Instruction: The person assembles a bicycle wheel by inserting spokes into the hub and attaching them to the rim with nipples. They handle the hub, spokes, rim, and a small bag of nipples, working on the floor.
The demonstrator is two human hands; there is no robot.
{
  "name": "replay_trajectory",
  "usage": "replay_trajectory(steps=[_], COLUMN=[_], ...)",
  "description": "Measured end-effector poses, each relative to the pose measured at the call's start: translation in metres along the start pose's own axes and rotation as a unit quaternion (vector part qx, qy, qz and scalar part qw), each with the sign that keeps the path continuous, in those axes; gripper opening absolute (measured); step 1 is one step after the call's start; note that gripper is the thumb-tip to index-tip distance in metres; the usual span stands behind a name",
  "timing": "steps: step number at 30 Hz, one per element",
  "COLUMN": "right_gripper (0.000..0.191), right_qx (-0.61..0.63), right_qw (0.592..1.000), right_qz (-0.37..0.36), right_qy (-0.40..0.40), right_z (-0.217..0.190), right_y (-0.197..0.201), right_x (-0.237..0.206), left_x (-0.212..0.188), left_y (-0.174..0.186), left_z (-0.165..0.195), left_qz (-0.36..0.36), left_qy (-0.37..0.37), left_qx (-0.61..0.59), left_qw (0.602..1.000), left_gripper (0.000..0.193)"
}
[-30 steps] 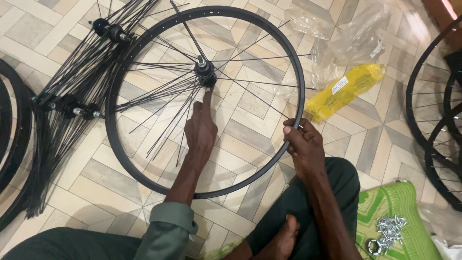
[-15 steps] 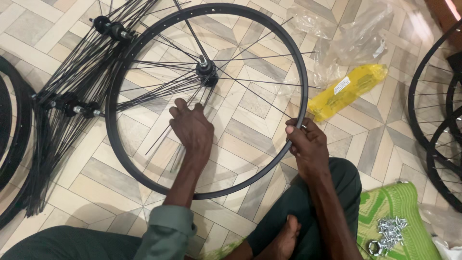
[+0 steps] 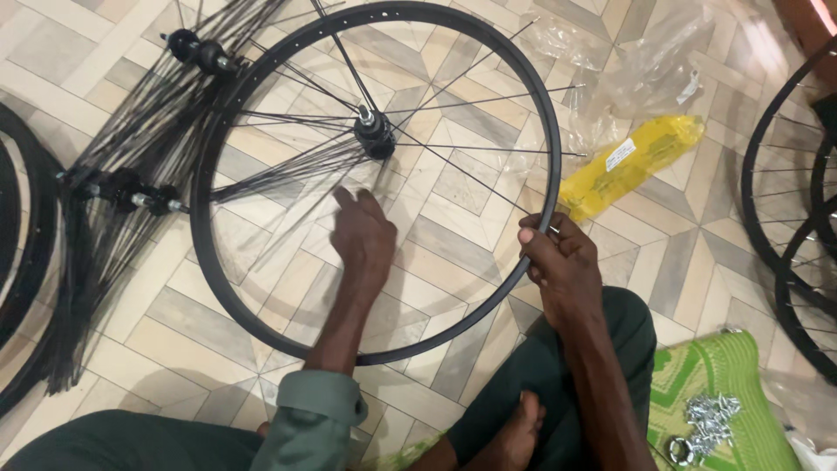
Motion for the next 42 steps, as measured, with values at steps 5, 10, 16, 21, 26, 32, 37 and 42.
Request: replay_trajectory(steps=[5,10,16,21,26,32,37,42], right_gripper=[0.026,0.026,0.024,0.023,0.024,0.024,0.024,0.024], right_qx=[-0.016,-0.048,0.004,0.009,0.012,0.027,0.034,0.060], right_qw=[1.000,0.999,1.000,1.000,1.000,0.999,0.998,0.997], right_qz=[0.008,0.019,0.005,0.002,0.003,0.006,0.033,0.026], right_qy=[-0.003,-0.011,-0.025,-0.026,-0.026,-0.030,-0.047,-0.038], right_z=[-0.008,-0.011,0.000,0.007,0.010,0.011,0.016,0.015], right_y=[-0.003,-0.002,0.000,0.004,0.005,0.006,0.011,0.010], right_x=[-0.004,-0.006,0.001,0.004,0.005,0.005,0.008,0.012], left_x=[-0.036,-0.006,0.011,-0.009,0.018,0.028,0.023,0.002], left_y=[-0.071,-0.076,-0.012,0.070,0.100,0.104,0.102,0.108], left_z=[0.039,0.092,0.092,0.076,0.052,0.054,0.052,0.050], left_qz=[-0.288,-0.300,-0.081,0.235,0.306,0.283,0.199,0.174], left_qy=[0.221,0.128,-0.169,-0.207,-0.131,-0.249,-0.243,-0.308], left_qx=[-0.489,-0.535,-0.120,0.036,0.094,0.147,0.192,0.146], left_qw=[0.794,0.780,0.975,0.949,0.938,0.914,0.930,0.924], left_gripper=[0.045,0.069,0.017,0.014,0.015,0.026,0.037,0.040])
Point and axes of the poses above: each hand's wrist, its own x-axis towards the middle knuckle, its own y-axis out of the back of the hand, z = x × y, the point moved 9 cm from there along x, towards the middle knuckle, and after that the axes turned 4 degrees about x, right-handed, at the moved point
